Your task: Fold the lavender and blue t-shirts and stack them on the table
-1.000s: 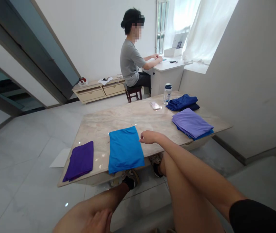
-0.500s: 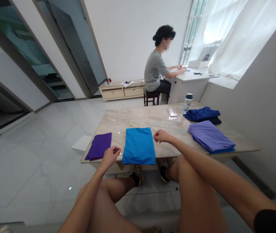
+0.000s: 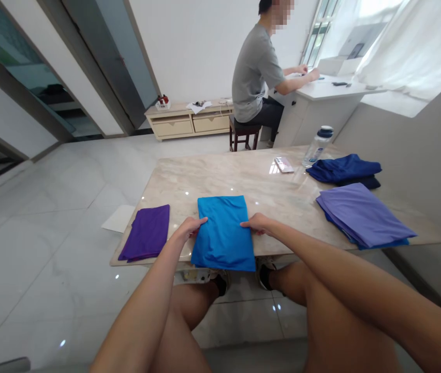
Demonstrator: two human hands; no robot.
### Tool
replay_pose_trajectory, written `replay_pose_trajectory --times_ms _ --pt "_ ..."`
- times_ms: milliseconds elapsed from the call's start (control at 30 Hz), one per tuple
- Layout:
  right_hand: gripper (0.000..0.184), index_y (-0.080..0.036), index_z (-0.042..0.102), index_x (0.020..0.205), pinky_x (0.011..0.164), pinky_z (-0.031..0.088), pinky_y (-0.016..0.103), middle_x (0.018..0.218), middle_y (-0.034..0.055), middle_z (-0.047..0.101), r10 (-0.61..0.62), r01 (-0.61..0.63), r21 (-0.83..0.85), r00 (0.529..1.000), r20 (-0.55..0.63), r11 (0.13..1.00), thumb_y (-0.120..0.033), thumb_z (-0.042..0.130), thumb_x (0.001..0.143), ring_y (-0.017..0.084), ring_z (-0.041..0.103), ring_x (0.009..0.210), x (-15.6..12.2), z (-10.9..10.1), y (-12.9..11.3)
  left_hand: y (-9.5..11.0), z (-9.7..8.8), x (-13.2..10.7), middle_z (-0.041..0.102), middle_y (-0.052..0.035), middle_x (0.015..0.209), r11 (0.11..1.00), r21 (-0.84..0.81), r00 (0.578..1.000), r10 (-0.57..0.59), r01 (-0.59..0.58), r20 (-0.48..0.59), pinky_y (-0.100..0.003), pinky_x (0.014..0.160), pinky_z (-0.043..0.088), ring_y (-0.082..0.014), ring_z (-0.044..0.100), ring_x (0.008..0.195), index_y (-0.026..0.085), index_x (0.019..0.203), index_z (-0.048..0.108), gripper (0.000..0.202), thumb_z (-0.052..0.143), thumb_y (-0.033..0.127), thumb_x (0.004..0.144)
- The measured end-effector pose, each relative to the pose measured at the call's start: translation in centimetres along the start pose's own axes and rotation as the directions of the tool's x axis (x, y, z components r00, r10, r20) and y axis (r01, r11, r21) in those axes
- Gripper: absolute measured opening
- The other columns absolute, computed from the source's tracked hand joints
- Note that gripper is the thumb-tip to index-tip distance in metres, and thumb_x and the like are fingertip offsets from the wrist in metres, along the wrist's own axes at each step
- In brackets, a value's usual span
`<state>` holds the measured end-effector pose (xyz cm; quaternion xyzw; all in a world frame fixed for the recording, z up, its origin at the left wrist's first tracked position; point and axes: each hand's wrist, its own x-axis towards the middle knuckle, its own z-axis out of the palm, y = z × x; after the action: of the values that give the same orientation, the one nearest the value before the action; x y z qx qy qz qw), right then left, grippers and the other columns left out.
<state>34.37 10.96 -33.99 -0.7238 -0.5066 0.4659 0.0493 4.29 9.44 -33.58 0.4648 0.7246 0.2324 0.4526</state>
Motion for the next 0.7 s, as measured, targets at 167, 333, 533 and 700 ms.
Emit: replay_pose_trajectory --times_ms 167,333,533,700 --pt "0.054 -0.019 0.067 0.075 0.058 0.045 0.028 0.065 -0.0006 0.060 -0.208 0.213 0.127 0.977 -0.057 0.969 -0.065 0.096 0.070 0.017 0.058 0.066 -1.6 -2.1 -0.3 1.8 -1.9 -2.0 0.077 -0.0092 0.075 1.000 -0.003 0.998 -0.031 0.031 0.060 -0.033 0.069 0.055 -0.0291 0.074 0.085 0.018 0.072 0.075 0.046 0.099 0.054 0.059" --pt "0.051 -0.018 0.074 0.075 0.068 0.045 0.031 0.071 0.0016 0.065 -0.467 0.519 0.171 0.842 -0.269 0.838 -0.069 0.082 0.081 0.020 0.059 0.076 -4.4 -5.8 -1.3 3.9 -4.5 -5.3 0.081 -0.0092 0.085 0.960 -0.151 0.971 0.224 -0.235 -0.088 -0.034 0.082 0.054 -0.0285 0.071 0.095 0.017 0.081 0.083 0.054 0.093 0.066 0.062" --pt "0.046 -0.021 0.071 0.077 0.090 0.053 0.037 0.113 0.0110 0.077 -0.609 0.833 0.007 0.410 -0.679 0.554 -0.066 0.078 0.087 0.026 0.068 0.105 -8.2 -9.1 -3.0 7.2 -4.9 -9.1 0.078 -0.0116 0.115 0.777 -0.194 0.763 0.480 -0.599 -0.432 -0.034 0.093 0.057 -0.0261 0.071 0.108 0.017 0.091 0.079 0.051 0.088 0.065 0.073" --pt "0.051 -0.023 0.058 0.073 0.073 0.052 0.030 0.078 0.0021 0.068 -0.586 0.888 0.127 0.393 -0.708 0.441 -0.067 0.077 0.091 0.018 0.063 0.077 -10.5 -9.3 -3.4 8.5 -4.3 -10.5 0.074 -0.0066 0.102 0.682 -0.221 0.687 0.549 -0.697 -0.476 -0.028 0.086 0.056 -0.0203 0.069 0.099 0.021 0.081 0.062 0.047 0.079 0.065 0.086"
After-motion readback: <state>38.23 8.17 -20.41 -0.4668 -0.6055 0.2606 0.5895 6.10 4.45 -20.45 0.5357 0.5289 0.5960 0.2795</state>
